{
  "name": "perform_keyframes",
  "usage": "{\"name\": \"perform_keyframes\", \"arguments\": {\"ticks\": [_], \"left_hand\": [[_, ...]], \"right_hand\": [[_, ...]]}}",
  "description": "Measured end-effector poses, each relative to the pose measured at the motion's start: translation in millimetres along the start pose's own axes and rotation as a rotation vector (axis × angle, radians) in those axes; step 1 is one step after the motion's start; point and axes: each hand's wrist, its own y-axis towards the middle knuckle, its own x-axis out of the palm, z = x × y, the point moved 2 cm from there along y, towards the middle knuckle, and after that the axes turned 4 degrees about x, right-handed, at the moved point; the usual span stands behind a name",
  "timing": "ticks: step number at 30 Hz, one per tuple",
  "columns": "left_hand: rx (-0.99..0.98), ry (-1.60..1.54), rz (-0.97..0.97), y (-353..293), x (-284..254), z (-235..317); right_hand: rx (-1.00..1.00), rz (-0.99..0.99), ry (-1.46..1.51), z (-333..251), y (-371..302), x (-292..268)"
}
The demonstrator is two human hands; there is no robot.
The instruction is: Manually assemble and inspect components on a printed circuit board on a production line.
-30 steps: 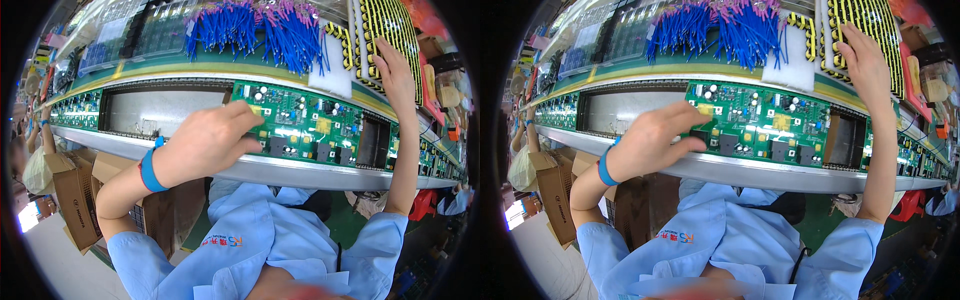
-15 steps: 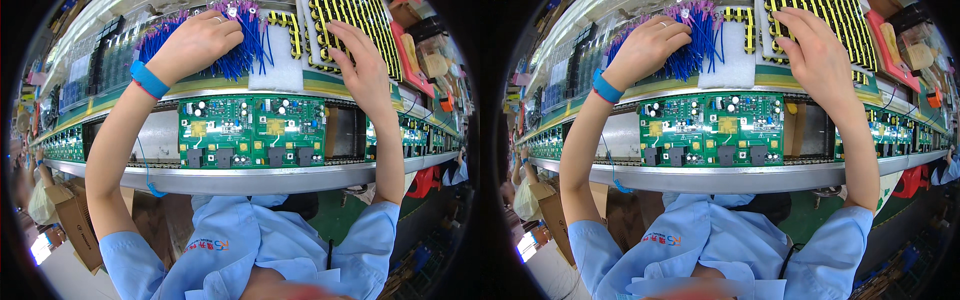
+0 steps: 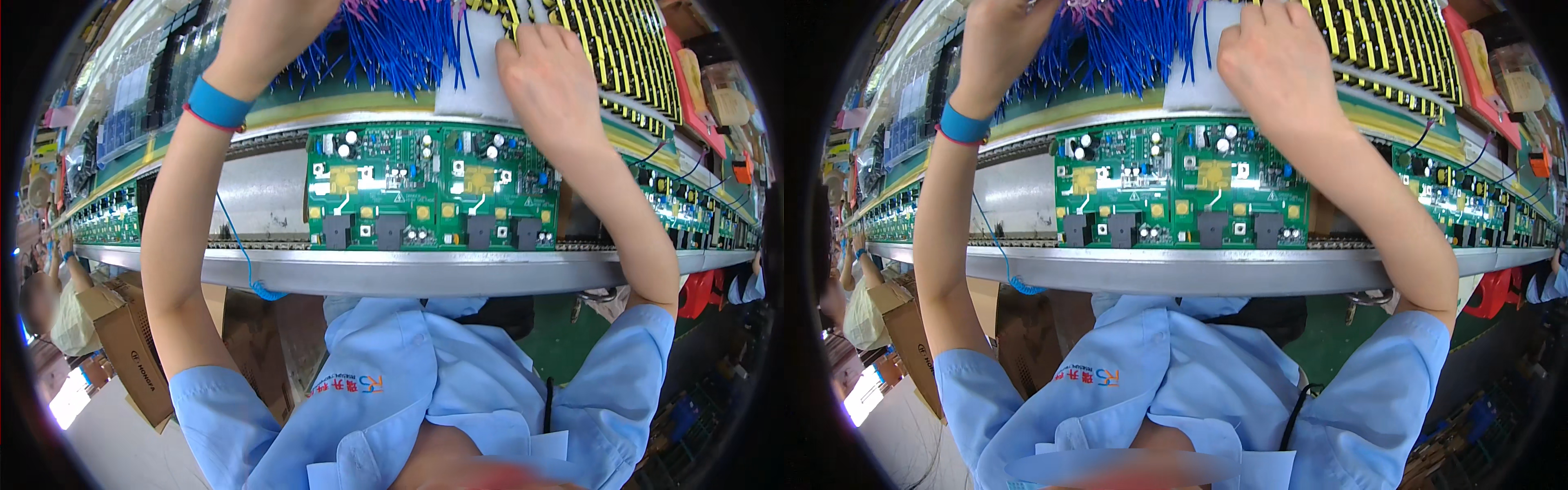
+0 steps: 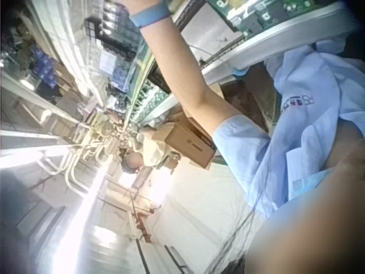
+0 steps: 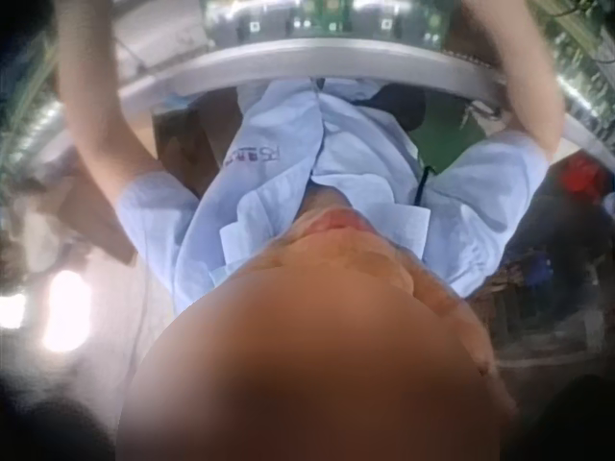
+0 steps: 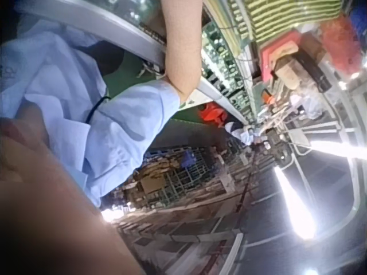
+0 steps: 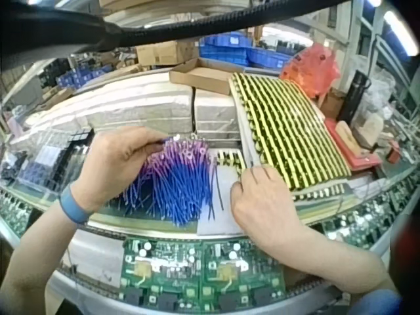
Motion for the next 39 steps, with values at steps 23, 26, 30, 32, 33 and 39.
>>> {"name": "perform_keyframes", "arguments": {"ticks": [23,26,30,32,33,39], "left_hand": [[-0.017,0.396,-0.445,-21,56,23],[-0.033,0.342,-0.485,-5,63,49],[-0.371,0.701,-0.749,-5,65,61],[-0.349,0.725,-0.772,-5,65,60],[-0.324,0.749,-0.793,-5,66,60],[-0.282,0.723,-0.764,-6,66,56]], "right_hand": [[0.096,-0.065,0.675,14,-81,-40],[0.09,-0.069,0.677,19,-85,-39],[0.073,-0.084,0.682,16,-83,-41],[0.078,-0.082,0.673,15,-83,-42],[0.087,-0.082,0.67,15,-83,-42],[0.109,-0.096,0.644,14,-82,-42]]}}
